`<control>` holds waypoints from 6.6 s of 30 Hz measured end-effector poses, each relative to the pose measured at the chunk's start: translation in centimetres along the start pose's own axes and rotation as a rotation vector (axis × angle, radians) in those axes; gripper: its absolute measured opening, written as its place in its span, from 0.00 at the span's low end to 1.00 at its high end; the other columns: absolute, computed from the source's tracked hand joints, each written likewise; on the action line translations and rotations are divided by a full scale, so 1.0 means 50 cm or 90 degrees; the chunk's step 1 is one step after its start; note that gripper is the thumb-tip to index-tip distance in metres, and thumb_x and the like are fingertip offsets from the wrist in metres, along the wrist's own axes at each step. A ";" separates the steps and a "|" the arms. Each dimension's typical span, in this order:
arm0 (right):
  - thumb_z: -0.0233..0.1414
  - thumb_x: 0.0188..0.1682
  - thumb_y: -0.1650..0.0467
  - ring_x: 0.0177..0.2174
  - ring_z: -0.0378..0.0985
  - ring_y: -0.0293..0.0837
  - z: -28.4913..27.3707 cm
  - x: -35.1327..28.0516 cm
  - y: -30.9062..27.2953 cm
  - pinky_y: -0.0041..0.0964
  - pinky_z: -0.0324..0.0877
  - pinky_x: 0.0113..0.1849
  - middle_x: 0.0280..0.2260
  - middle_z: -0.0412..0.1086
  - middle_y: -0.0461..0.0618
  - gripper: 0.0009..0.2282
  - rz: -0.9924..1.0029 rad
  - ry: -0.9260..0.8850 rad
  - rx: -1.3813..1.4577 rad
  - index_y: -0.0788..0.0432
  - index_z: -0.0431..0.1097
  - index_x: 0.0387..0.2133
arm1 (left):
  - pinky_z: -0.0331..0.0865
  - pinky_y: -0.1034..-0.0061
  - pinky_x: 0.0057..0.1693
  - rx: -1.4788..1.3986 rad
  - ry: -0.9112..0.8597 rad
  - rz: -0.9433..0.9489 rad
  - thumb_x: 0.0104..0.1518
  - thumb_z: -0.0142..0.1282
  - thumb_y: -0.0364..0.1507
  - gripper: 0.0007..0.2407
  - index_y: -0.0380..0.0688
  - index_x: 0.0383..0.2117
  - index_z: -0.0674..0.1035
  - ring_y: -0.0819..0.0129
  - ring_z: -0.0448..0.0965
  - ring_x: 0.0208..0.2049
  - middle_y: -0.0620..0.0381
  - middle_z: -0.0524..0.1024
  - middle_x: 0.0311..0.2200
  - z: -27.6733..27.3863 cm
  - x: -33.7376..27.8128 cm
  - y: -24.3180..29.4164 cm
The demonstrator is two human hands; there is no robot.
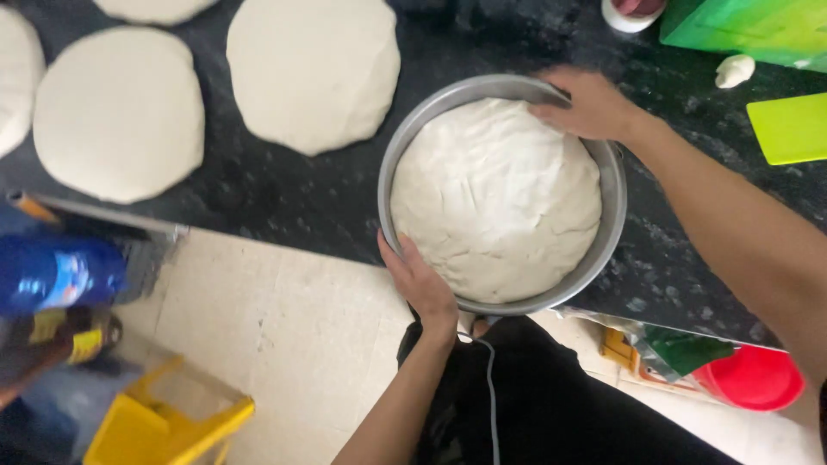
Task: Dividing dough rounds into uniform patterns using a manual press machine.
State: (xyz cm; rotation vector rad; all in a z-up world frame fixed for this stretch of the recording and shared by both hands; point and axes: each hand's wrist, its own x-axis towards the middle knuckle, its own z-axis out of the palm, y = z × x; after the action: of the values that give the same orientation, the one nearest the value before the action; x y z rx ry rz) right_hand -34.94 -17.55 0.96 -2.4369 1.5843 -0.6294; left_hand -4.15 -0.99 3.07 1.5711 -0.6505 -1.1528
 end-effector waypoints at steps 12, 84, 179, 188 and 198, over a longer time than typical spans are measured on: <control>0.52 0.58 0.68 0.42 0.77 0.46 0.065 -0.324 -0.239 0.43 0.73 0.42 0.46 0.73 0.55 0.16 0.815 0.407 0.251 0.62 0.66 0.57 | 0.67 0.66 0.66 -0.050 -0.286 0.441 0.73 0.35 0.42 0.23 0.36 0.58 0.77 0.54 0.78 0.59 0.45 0.79 0.56 0.287 0.450 0.055; 0.59 0.54 0.64 0.41 0.81 0.50 -0.303 0.164 0.298 0.47 0.75 0.45 0.42 0.79 0.56 0.15 0.223 0.017 -0.265 0.52 0.79 0.53 | 0.48 0.55 0.73 0.479 -0.460 0.622 0.68 0.44 0.41 0.25 0.34 0.64 0.68 0.45 0.59 0.69 0.39 0.66 0.64 0.261 0.485 -0.002; 0.50 0.46 0.73 0.32 0.77 0.55 -0.149 -1.504 -0.241 0.56 0.75 0.36 0.32 0.72 0.64 0.10 0.992 0.797 0.937 0.73 0.67 0.34 | 0.81 0.57 0.43 0.180 -0.635 -0.472 0.43 0.53 0.22 0.25 0.40 0.55 0.71 0.59 0.77 0.44 0.50 0.69 0.41 0.385 -0.710 -0.394; 0.50 0.49 0.75 0.37 0.73 0.46 -0.158 -1.713 -0.051 0.47 0.74 0.46 0.37 0.68 0.54 0.07 1.047 0.944 0.914 0.70 0.66 0.38 | 0.80 0.50 0.41 0.203 -0.720 -0.530 0.46 0.57 0.25 0.11 0.31 0.32 0.71 0.52 0.79 0.35 0.46 0.70 0.33 0.635 -0.835 -0.643; 0.50 0.49 0.73 0.40 0.74 0.50 -0.107 -1.667 0.131 0.48 0.74 0.47 0.40 0.68 0.57 0.09 1.025 0.924 0.980 0.69 0.67 0.40 | 0.80 0.45 0.50 0.261 -0.616 -0.500 0.40 0.54 0.22 0.29 0.62 0.53 0.64 0.49 0.74 0.50 0.48 0.70 0.46 0.766 -0.824 -0.580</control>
State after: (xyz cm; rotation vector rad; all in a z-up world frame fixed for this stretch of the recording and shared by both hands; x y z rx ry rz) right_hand -71.65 55.34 -17.92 0.7240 1.3994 -1.9232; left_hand -59.23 27.36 -9.91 1.5836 -0.9495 -2.5713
